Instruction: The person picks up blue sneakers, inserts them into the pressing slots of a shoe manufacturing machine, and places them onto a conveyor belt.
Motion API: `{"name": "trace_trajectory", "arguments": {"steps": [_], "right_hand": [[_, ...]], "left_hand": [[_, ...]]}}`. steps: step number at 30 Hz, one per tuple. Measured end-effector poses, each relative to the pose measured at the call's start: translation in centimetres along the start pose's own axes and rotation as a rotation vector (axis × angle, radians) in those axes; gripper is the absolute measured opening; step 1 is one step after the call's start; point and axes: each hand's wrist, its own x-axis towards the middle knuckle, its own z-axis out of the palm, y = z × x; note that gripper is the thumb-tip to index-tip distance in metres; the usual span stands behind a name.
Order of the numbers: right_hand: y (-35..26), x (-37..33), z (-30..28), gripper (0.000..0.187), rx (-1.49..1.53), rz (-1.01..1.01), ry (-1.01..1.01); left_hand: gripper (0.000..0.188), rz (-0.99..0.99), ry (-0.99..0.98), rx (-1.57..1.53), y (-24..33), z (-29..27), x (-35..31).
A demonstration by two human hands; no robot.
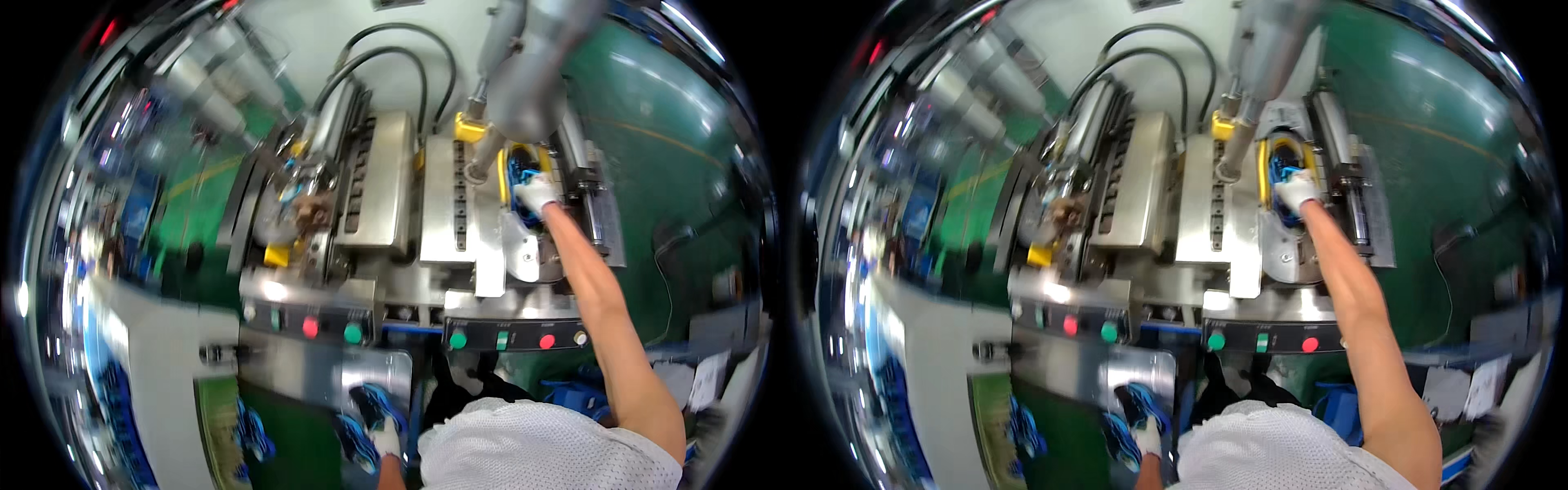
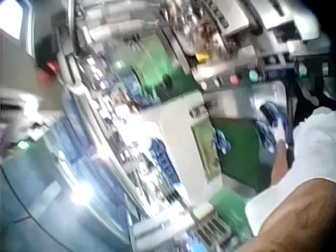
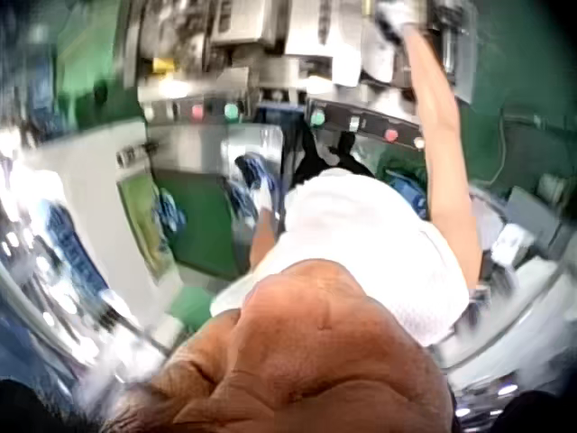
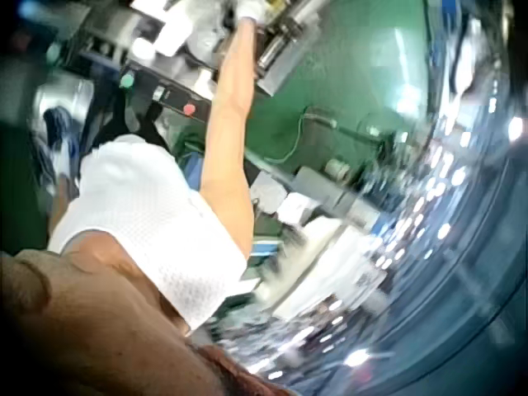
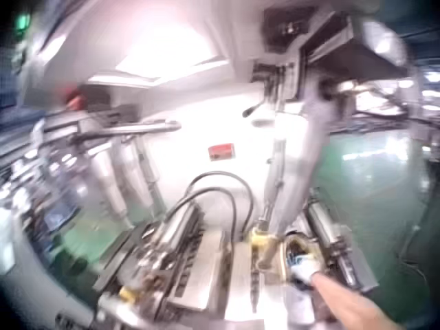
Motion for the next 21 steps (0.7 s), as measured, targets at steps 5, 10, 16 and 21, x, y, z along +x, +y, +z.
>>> {"name": "trace_trajectory", "arguments": {"steps": [5, 10, 16, 21], "right_hand": [[-2.8, -18.9, -0.5, 0.06, 0.531, -0.59, 0.332], [-1.3, -36.5, 10.8, 0.091, -0.144, -0.912, -0.15], [1.0, -39.2, 15.8, 0.1, -0.447, -0.828, -0.108], [-6.7, -52.0, 19.2, 0.104, 0.052, -0.736, -0.765]], "left_hand": [[0.096, -0.11, 0.014, 0.073, 0.4, 0.1, 0.7], [0.09, -0.033, 0.072, -0.07, 1.5, 0.4, -0.4], [0.079, 0.324, 0.021, -0.454, -2.4, -4.2, -2.5], [0.082, 0.227, 0.407, -0.319, -4.8, -11.9, -4.5]]}}
